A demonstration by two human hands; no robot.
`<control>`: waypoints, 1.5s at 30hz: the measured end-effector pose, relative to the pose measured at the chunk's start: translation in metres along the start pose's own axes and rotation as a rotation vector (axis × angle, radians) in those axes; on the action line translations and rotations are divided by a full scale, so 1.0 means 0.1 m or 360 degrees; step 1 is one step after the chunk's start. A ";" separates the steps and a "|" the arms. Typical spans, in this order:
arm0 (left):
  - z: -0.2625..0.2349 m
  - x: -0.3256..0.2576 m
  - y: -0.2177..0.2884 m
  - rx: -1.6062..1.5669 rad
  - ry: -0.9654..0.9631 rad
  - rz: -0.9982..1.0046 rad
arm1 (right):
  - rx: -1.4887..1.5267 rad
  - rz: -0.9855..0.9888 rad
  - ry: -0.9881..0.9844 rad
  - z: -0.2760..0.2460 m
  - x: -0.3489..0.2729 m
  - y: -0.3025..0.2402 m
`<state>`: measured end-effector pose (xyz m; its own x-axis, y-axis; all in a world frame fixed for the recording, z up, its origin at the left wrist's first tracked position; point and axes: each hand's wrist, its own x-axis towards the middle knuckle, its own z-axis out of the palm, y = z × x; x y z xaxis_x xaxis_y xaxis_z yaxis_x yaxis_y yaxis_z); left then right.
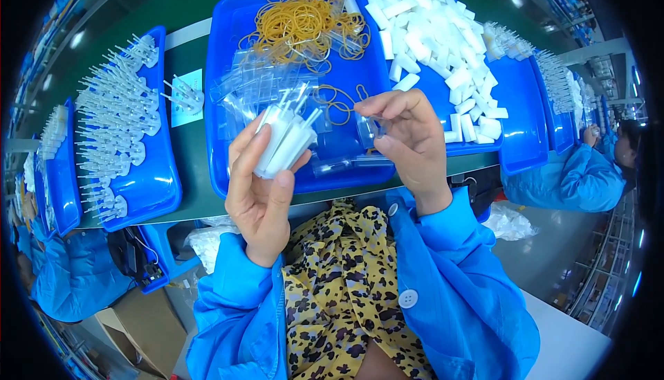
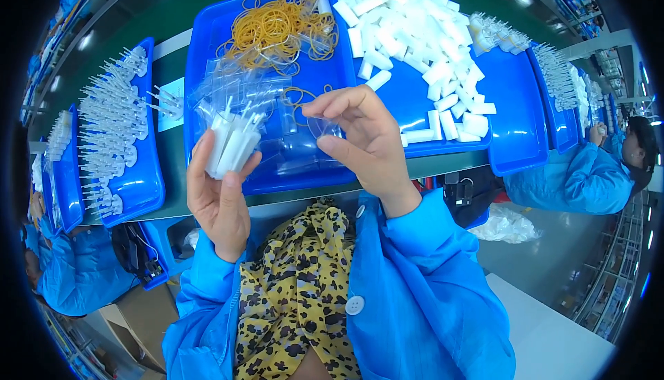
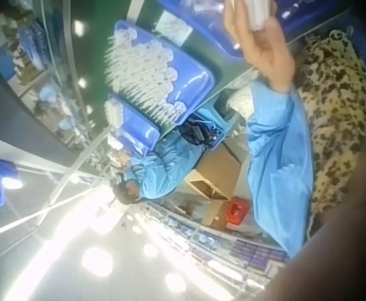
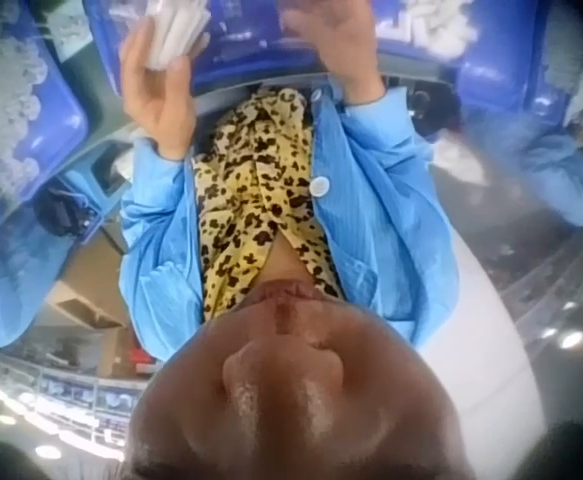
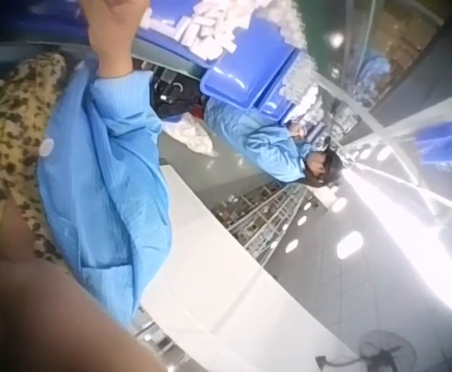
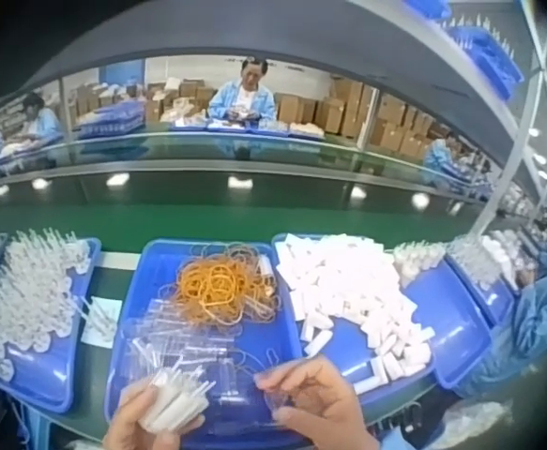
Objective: The person assembles filter units by fitting white foam cylinders onto plastic prongs, sliding clear plastic covers over the cylinders, securing the assembled unit with a rubber band, and placing it onto a tray.
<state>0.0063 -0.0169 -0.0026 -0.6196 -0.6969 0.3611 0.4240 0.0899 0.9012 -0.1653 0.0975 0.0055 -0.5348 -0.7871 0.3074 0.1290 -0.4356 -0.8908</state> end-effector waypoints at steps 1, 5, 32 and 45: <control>0.03 0.01 0.02 -0.0015 -0.0031 0.0018 | -0.0006 -0.0003 -0.0002 0.01 -0.01 0.00; 0.10 0.00 0.03 0.0022 -0.0066 0.0005 | 0.0109 0.0006 0.0060 -0.07 -0.06 -0.05; 0.20 -0.05 0.02 0.0464 -0.0003 0.0172 | -0.0543 0.0249 -0.0319 0.32 -0.22 -0.39; 0.21 -0.06 -0.03 0.0112 0.0041 0.0185 | -0.0290 0.0503 -0.0037 0.38 -0.22 -0.34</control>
<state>-0.0048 0.0016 -0.0025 -0.5516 -0.6969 0.4584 0.4439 0.2201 0.8687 -0.1265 0.1134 0.0421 -0.4728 -0.8811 0.0132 0.1326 -0.0859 -0.9874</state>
